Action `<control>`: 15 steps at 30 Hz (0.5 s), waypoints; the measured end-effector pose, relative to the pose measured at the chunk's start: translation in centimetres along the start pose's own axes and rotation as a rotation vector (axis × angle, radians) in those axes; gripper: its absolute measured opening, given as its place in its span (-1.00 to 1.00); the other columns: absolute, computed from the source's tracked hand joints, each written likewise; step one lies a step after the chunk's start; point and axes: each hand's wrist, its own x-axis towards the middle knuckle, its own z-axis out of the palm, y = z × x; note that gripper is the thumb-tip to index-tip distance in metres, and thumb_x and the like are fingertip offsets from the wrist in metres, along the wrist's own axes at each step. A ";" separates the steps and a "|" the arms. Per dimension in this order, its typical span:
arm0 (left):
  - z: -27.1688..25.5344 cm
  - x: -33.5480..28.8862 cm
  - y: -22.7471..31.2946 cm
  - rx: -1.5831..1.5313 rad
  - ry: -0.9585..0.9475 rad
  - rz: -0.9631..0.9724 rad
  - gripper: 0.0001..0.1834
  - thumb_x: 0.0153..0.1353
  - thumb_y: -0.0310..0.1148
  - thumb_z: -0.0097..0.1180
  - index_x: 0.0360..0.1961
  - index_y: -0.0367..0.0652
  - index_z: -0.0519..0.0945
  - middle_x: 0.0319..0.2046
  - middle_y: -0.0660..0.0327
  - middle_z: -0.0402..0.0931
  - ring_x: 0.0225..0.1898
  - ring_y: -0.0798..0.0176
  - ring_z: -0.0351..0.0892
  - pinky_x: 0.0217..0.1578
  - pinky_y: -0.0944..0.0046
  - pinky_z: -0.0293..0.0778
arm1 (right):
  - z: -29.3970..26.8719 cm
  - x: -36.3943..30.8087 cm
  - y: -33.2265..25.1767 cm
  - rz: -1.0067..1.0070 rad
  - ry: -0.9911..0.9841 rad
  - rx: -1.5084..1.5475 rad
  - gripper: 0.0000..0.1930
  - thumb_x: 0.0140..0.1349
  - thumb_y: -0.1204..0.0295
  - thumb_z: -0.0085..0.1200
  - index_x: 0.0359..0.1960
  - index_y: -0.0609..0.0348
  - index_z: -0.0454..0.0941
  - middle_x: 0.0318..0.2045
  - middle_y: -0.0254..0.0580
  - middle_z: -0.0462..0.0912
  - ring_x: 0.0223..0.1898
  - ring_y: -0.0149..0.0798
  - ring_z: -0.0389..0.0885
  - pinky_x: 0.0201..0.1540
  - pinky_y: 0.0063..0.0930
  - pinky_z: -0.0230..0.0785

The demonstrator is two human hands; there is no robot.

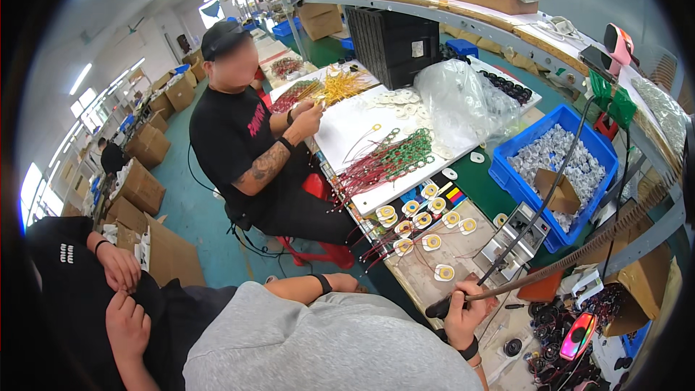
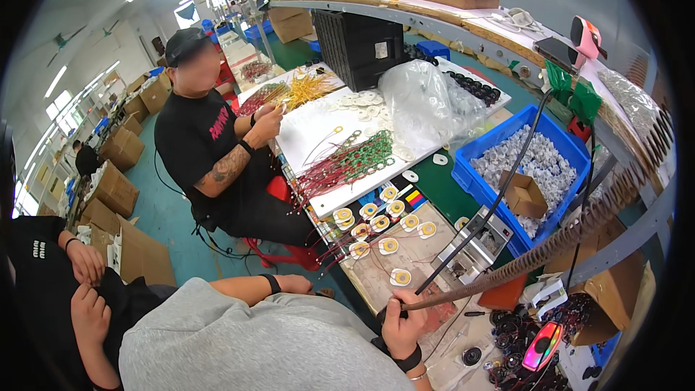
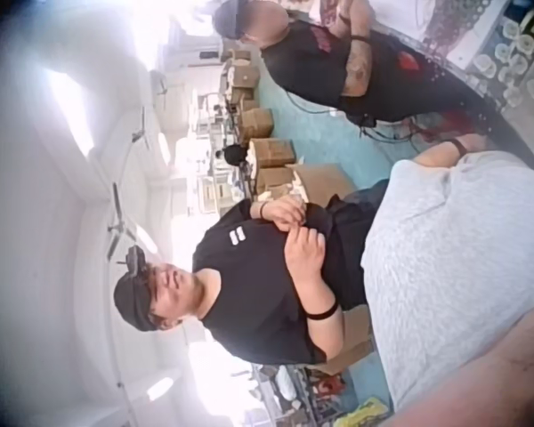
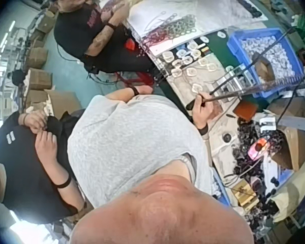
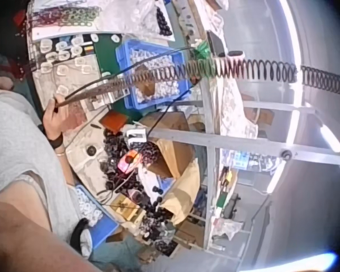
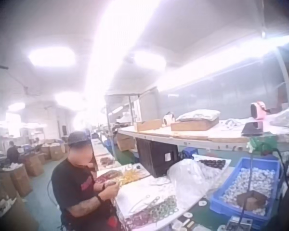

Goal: Manually assemble and test electronics components using specialized tools at a factory workbench.

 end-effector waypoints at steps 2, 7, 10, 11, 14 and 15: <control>-0.4 0.7 -0.2 0.037 -0.032 0.024 -0.48 0.16 0.03 -0.16 -0.27 -0.27 0.53 -0.31 -0.15 0.50 -0.20 -0.16 0.48 -0.21 0.01 0.38 | 0.1 0.0 -0.1 -0.001 0.040 -0.050 -0.88 0.08 0.48 0.03 -0.39 0.29 0.48 -0.53 -0.15 0.49 -0.46 -0.23 0.45 -0.35 -0.43 0.28; -2.6 1.0 0.4 0.085 -0.009 0.092 -0.59 0.07 -0.05 -0.01 -0.36 -0.23 0.58 -0.40 -0.04 0.54 -0.34 -0.05 0.55 -0.31 0.10 0.44 | -1.1 1.4 0.6 -0.061 -0.254 0.240 -0.39 0.02 0.32 0.09 0.13 0.21 0.19 -0.12 -0.06 0.43 -0.14 -0.29 0.43 -0.14 -0.50 0.28; -10.0 2.8 3.1 -0.270 0.414 0.228 -0.69 0.13 -0.18 -0.03 -0.31 -0.22 0.54 -0.46 0.05 0.54 -0.38 0.08 0.55 -0.34 0.17 0.43 | -2.0 4.4 2.6 0.226 0.013 0.924 -0.48 0.20 0.18 -0.08 0.12 0.22 0.17 -0.07 -0.11 0.38 -0.09 -0.31 0.37 -0.05 -0.44 0.23; -14.3 4.2 8.1 -0.281 0.445 0.260 -0.68 0.17 -0.19 -0.06 -0.28 -0.24 0.53 -0.48 0.04 0.53 -0.41 0.10 0.54 -0.35 0.19 0.41 | -4.0 5.7 4.9 0.257 0.268 0.909 -0.54 0.26 0.16 -0.15 0.08 0.22 0.23 -0.15 -0.15 0.44 -0.15 -0.30 0.40 -0.04 -0.39 0.24; -18.4 12.3 14.4 -0.398 0.694 0.443 -0.57 0.18 -0.13 -0.08 -0.20 -0.36 0.46 -0.41 -0.04 0.52 -0.33 0.03 0.53 -0.33 0.14 0.38 | -9.0 6.6 12.5 0.481 0.673 0.514 -0.62 0.26 0.23 -0.12 -0.01 0.24 0.35 -0.05 -0.21 0.41 0.01 -0.36 0.31 0.06 -0.44 0.12; -19.2 14.8 15.9 -0.430 0.654 0.460 -0.48 0.20 -0.08 -0.11 -0.06 -0.38 0.39 -0.23 -0.05 0.50 -0.16 0.04 0.48 -0.15 0.18 0.34 | -9.9 6.8 13.7 0.507 0.723 0.516 -0.63 0.26 0.24 -0.11 -0.02 0.25 0.37 -0.01 -0.20 0.39 0.05 -0.36 0.28 0.09 -0.45 0.09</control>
